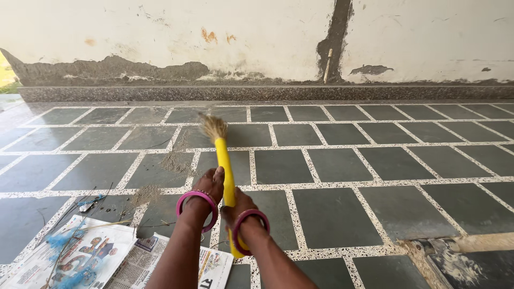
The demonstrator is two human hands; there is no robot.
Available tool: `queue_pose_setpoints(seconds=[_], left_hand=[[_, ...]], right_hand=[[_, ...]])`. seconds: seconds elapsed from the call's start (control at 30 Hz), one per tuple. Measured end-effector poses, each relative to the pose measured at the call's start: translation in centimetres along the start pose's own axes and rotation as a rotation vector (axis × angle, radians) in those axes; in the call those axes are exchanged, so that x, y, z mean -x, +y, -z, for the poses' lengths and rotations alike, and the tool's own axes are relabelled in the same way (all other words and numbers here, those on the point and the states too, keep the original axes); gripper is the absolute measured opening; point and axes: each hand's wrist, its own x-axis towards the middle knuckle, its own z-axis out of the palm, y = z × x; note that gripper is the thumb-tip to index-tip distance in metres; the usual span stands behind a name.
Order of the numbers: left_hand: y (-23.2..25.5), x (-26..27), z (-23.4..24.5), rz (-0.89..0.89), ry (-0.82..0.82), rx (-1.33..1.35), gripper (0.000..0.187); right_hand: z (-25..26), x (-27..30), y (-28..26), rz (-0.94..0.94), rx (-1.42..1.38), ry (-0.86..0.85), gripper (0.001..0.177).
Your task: The person sweeps a tiled floor using a broom with a yellow handle, pushing dust onto a piece of newspaper.
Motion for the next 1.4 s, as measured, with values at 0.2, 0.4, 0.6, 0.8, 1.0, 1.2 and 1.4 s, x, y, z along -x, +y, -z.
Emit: queue_pose_setpoints(seconds=[0.2, 0.4, 0.6, 0.8, 1.0, 1.2, 1.4], left_hand=[[4.8, 1.1, 1.9, -0.034, -0.041, -0.071, 0.066], [7.2, -0.6, 1.2, -0.012, -0.11, -0.125, 0.068], [4.1, -5.0, -3.3, -0.03, -0.081, -0.103, 0.069], [2.1, -7.2, -7.6, 0.026, -0.071, 0.06, 0.066], [0.7, -10.3, -7.9, -0.026, -0.066, 0.162, 0.07], [-0.6, -12.1, -9.0, -0.079, -0.087, 0.171, 0.071], [-1.8, -13.9, -7.7, -0.072, -0.096, 0.185, 0.07]], right_hand=[[3.5, -1.4, 2.2, -0.222, -0.21, 0.16, 0.072], [3.5, -3.3, 5.7, -0.197, -0.192, 0.138, 0.076], [2.1, -2.1, 4.1, -0.182, -0.152, -0.081, 0.072], [2.4, -3.3, 3.5, -0.145, -0.118, -0.042, 0.039], [5.1, -6.1, 6.2, -0.182, -0.249, 0.198, 0.038], [1.9, -8.4, 6.0, -0.21, -0.094, 0.239, 0.053], [-2.2, -8.1, 3.0, -0.241, -0.158, 0.056, 0.056]])
